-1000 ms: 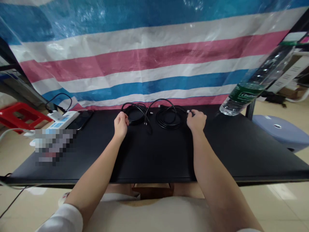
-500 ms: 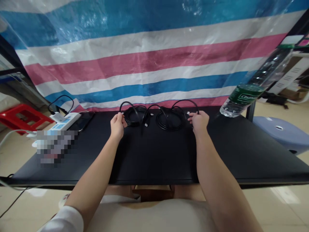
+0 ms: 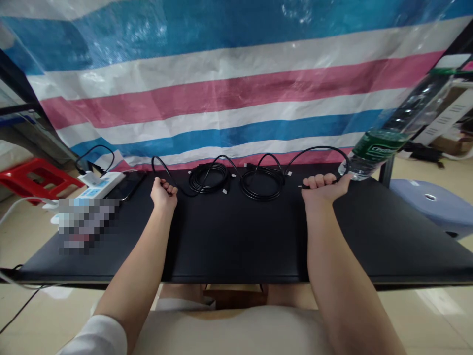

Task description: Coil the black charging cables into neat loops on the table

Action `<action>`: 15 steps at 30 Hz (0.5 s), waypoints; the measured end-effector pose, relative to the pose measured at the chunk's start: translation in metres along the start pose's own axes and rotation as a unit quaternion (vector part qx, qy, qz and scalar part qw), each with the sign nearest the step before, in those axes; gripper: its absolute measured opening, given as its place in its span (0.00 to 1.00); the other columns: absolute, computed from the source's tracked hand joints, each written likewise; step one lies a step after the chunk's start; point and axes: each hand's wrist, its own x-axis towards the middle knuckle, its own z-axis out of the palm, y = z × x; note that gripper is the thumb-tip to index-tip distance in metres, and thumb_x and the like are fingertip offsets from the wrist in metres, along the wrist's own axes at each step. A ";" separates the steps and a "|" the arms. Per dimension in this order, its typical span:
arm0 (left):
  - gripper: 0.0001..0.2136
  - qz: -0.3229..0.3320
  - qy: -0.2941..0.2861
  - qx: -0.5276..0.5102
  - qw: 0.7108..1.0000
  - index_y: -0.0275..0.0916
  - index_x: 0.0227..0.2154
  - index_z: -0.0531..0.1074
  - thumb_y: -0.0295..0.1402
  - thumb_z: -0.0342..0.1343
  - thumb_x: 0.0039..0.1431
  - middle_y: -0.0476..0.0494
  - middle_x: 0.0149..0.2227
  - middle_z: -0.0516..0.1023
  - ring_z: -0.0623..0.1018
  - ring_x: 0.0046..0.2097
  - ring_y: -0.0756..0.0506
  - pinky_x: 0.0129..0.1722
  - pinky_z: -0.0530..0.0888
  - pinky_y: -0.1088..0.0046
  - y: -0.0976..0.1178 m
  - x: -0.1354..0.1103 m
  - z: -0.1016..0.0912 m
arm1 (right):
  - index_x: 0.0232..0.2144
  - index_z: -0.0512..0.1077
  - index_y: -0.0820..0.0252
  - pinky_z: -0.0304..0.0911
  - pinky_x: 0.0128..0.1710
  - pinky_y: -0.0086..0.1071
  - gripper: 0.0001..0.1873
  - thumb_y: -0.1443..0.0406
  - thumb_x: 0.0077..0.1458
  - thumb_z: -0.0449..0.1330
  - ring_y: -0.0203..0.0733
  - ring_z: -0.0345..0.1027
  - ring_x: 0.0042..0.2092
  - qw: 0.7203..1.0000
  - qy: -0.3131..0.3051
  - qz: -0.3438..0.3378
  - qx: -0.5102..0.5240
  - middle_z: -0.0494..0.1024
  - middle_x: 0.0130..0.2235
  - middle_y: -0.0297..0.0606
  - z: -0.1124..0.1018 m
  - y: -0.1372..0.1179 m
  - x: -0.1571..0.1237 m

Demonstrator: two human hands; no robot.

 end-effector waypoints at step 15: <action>0.15 0.003 -0.081 0.119 0.990 0.39 0.16 0.63 0.37 0.58 0.52 0.56 0.14 0.57 0.59 0.15 0.56 0.15 0.57 0.79 -0.015 -0.010 0.009 | 0.23 0.70 0.56 0.65 0.33 0.36 0.19 0.47 0.47 0.58 0.43 0.71 0.30 0.851 -0.195 -0.217 -0.437 0.76 0.24 0.37 0.021 0.046 -0.023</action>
